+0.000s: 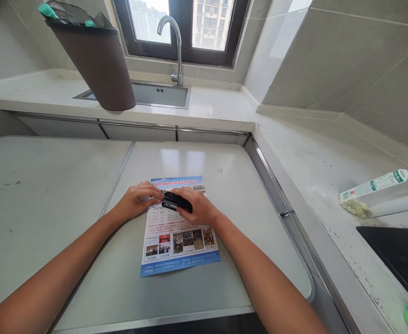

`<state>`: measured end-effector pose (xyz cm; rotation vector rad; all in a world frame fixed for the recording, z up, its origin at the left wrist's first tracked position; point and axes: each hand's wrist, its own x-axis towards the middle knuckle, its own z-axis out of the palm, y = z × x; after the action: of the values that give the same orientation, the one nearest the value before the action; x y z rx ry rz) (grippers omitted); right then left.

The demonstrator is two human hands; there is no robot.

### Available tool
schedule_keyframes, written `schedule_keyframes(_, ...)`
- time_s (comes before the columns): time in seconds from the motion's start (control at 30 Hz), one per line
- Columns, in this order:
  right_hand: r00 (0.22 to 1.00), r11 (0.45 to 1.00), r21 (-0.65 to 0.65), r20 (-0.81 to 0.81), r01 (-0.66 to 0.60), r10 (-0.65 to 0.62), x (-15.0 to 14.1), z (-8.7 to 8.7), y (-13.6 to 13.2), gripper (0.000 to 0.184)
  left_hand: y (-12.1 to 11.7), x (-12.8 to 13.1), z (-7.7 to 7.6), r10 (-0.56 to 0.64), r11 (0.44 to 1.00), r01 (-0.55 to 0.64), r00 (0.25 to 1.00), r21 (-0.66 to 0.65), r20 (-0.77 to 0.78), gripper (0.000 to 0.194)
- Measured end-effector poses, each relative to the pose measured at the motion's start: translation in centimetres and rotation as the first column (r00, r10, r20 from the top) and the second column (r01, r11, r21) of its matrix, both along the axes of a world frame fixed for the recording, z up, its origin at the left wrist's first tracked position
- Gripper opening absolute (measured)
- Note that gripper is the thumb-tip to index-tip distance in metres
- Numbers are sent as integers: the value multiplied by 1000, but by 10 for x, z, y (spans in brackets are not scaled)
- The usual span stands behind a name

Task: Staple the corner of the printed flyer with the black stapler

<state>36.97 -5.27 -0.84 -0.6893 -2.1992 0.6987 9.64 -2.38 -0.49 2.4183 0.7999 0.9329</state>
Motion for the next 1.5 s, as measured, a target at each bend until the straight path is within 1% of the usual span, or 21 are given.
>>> schedule_keyframes(0.17, 1000, 1000, -8, 4, 1, -1, 0, 1, 0, 58, 0, 1, 2, -28, 1000, 27, 1000, 13, 8, 9)
schedule_keyframes(0.3, 1000, 1000, -10, 9, 1, -1, 0, 3, 0, 56, 1, 0, 0, -20, 999, 21, 999, 26, -33, 11)
schedule_keyframes(0.4, 1000, 1000, -7, 11, 0, 0, 0, 3, 0, 55, 1, 0, 0, -6, 998, 10, 998, 61, -64, 11)
schedule_keyframes(0.6, 1000, 1000, -7, 11, -3, 3, -1, 4, 1, 55, -2, 1, 2, -42, 990, 54, 995, 128, -90, 12)
schedule_keyframes(0.77, 1000, 1000, -9, 6, -4, 4, -1, 3, 0, 54, -2, 1, 0, -52, 984, 68, 994, 166, -99, 12)
schedule_keyframes(0.87, 1000, 1000, -10, -3, -4, 4, -1, 2, 0, 55, -2, 4, 0, -51, 989, 65, 993, 133, -109, 10)
schedule_keyframes(1.03, 1000, 1000, -11, 1, -6, 6, 0, 2, 1, 55, -3, 6, 5, -80, 997, 82, 994, 16, -73, 5)
schedule_keyframes(1.17, 1000, 1000, -11, 6, -5, 5, 0, 3, 1, 56, -4, 4, 7, 9, 999, -10, 1000, -50, -7, 2)
schedule_keyframes(1.23, 1000, 1000, -9, 9, -4, 4, 0, 3, 0, 56, -4, 3, 6, 50, 997, -48, 998, -64, 29, 4)
schedule_keyframes(1.33, 1000, 1000, -6, 8, 1, -1, -1, 2, 0, 54, -4, 4, 4, 75, 996, -72, 994, -45, 74, 8)
schedule_keyframes(1.5, 1000, 1000, -7, 15, 1, -1, 0, 3, 0, 55, -3, 6, 4, 30, 998, -25, 997, -60, 69, 12)
